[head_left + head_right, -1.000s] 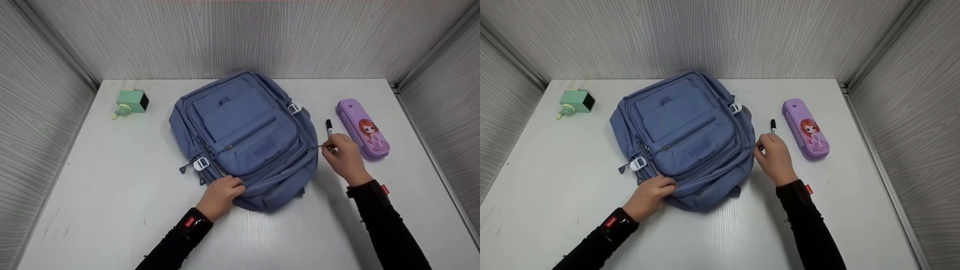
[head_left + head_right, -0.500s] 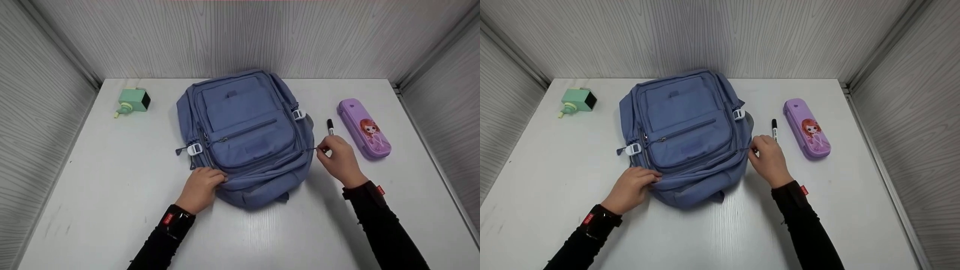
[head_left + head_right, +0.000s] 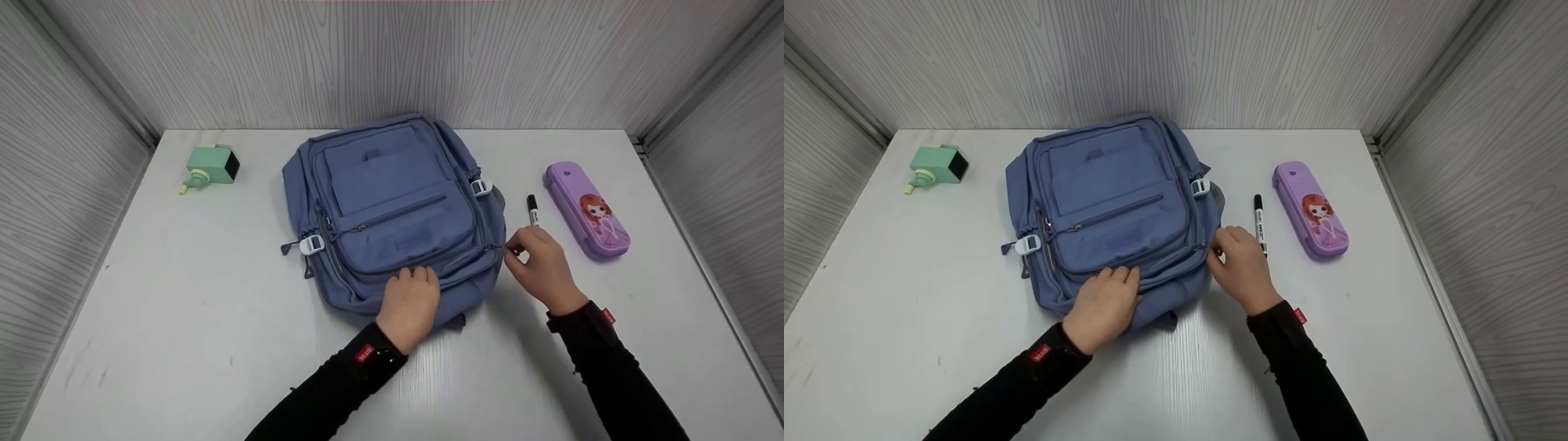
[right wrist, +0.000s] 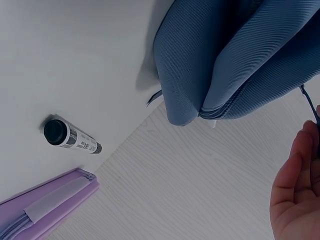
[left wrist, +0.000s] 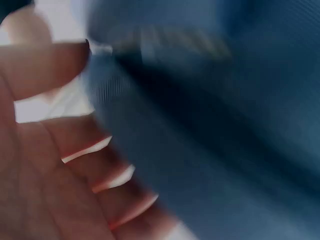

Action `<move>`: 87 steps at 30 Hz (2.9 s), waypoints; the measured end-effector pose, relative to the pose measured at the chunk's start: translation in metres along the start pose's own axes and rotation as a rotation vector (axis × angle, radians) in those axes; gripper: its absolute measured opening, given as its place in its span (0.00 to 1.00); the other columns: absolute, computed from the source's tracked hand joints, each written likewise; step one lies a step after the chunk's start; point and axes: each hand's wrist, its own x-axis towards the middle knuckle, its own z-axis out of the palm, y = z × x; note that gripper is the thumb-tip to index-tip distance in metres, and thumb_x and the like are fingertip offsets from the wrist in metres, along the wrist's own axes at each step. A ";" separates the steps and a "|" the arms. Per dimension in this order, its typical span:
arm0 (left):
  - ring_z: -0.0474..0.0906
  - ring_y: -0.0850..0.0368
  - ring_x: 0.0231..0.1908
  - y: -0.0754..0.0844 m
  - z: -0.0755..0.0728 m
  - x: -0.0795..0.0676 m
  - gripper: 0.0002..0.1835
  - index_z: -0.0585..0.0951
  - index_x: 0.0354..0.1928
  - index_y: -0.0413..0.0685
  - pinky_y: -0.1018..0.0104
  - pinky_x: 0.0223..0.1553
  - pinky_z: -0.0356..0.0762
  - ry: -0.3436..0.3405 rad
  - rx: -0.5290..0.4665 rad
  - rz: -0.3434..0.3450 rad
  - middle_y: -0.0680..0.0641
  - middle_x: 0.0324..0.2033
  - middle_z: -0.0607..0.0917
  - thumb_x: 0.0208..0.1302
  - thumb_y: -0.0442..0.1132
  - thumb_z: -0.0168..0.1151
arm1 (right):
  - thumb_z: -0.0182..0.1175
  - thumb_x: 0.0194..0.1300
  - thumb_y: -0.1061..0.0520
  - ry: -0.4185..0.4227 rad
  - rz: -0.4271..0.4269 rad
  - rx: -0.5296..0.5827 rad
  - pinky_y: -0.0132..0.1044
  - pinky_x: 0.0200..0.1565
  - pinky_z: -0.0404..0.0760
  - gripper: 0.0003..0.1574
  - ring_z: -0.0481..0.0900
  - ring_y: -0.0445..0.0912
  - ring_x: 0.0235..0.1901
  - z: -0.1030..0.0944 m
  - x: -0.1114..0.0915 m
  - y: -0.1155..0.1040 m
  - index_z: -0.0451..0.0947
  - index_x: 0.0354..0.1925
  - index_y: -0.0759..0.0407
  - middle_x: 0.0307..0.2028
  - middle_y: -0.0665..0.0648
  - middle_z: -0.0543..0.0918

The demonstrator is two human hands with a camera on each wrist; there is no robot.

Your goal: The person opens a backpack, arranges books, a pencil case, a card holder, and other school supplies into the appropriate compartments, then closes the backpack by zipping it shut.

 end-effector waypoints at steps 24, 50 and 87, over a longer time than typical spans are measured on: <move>0.74 0.55 0.19 -0.064 0.017 -0.018 0.06 0.82 0.27 0.53 0.64 0.15 0.71 0.184 -0.095 0.342 0.51 0.23 0.80 0.57 0.33 0.65 | 0.65 0.53 0.73 -0.095 0.009 0.035 0.44 0.36 0.79 0.11 0.80 0.51 0.32 0.010 0.012 0.006 0.75 0.30 0.63 0.30 0.59 0.81; 0.76 0.57 0.22 -0.073 0.023 -0.034 0.05 0.83 0.31 0.53 0.65 0.19 0.74 0.211 -0.158 0.336 0.53 0.26 0.82 0.61 0.34 0.62 | 0.61 0.63 0.66 -0.127 0.269 -0.259 0.58 0.38 0.76 0.04 0.77 0.66 0.34 0.050 0.098 0.043 0.76 0.32 0.69 0.31 0.70 0.82; 0.84 0.44 0.48 -0.096 -0.003 -0.017 0.10 0.88 0.44 0.43 0.46 0.52 0.81 -0.328 -0.615 -0.017 0.45 0.44 0.88 0.63 0.38 0.66 | 0.57 0.69 0.61 -0.339 0.577 -0.134 0.65 0.59 0.70 0.20 0.73 0.70 0.55 -0.033 -0.038 0.094 0.74 0.54 0.73 0.53 0.77 0.76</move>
